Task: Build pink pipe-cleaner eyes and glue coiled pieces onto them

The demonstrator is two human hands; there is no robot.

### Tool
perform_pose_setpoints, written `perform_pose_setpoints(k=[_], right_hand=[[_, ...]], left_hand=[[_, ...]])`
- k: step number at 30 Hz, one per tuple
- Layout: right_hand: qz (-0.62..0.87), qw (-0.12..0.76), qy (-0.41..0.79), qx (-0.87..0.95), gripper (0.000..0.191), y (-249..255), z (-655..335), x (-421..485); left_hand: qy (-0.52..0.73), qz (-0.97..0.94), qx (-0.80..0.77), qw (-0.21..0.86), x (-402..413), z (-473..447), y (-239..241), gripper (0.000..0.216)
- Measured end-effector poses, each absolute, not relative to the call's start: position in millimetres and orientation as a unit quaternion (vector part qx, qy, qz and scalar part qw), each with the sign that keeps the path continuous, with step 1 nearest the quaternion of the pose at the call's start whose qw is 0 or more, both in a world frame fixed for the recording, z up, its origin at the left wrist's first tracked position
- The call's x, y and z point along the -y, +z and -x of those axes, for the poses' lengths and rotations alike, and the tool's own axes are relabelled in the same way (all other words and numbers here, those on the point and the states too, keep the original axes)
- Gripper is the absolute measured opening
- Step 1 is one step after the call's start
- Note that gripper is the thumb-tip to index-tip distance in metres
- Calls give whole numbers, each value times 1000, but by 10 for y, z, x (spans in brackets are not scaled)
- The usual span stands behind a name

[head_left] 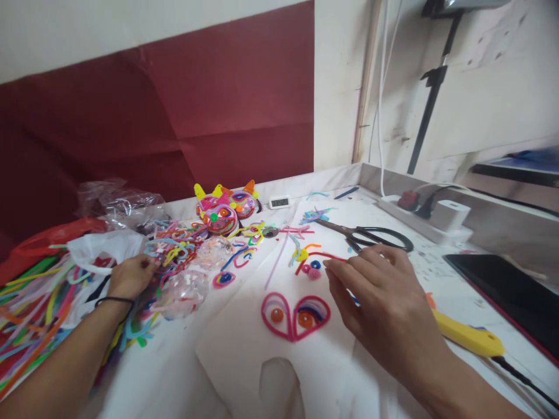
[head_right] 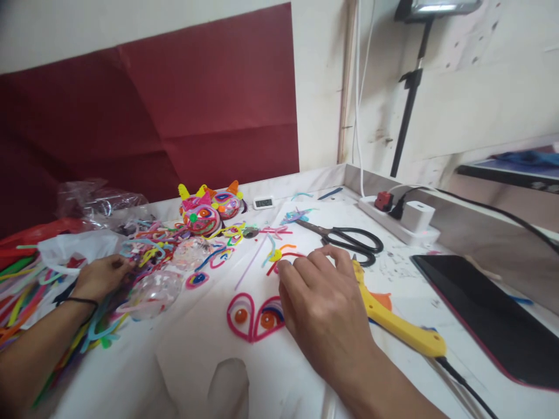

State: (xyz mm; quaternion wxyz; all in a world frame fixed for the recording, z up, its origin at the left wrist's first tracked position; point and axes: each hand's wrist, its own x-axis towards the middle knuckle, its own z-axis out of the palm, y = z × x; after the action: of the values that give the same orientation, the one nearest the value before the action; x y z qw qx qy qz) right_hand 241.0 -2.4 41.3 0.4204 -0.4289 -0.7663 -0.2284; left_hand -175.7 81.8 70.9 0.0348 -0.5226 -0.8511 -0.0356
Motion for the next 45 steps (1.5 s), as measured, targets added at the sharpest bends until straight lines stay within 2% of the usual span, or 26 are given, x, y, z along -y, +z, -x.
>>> perform_pose_setpoints(k=[9,16,18,24,27,33,45], right_hand=[[435,430,-238,755,17,428,-2416,11],[465,432,-261,727,19,454,-2457,-7],[473,436,-263,719,19,463,-2473,-18],[478,438,-257,717,20,461,-2480,-28],[481,434,-257,717,19,450,-2489,-33],[488,430,-253,716,18,442,-2502,-45],[501,429,-260,705,17,428,-2545,-103]], left_hand=[[-39,555,828,68,-778,1755,706,28],[-121,604,767,179,-672,1374,782,23],[-153,652,724,166,-622,1131,763,23],[-172,829,533,-16,-401,354,531,29],[-200,853,477,-67,-354,165,387,25],[-225,847,477,-70,-420,102,263,22],[-363,786,500,13,-419,214,117,21]])
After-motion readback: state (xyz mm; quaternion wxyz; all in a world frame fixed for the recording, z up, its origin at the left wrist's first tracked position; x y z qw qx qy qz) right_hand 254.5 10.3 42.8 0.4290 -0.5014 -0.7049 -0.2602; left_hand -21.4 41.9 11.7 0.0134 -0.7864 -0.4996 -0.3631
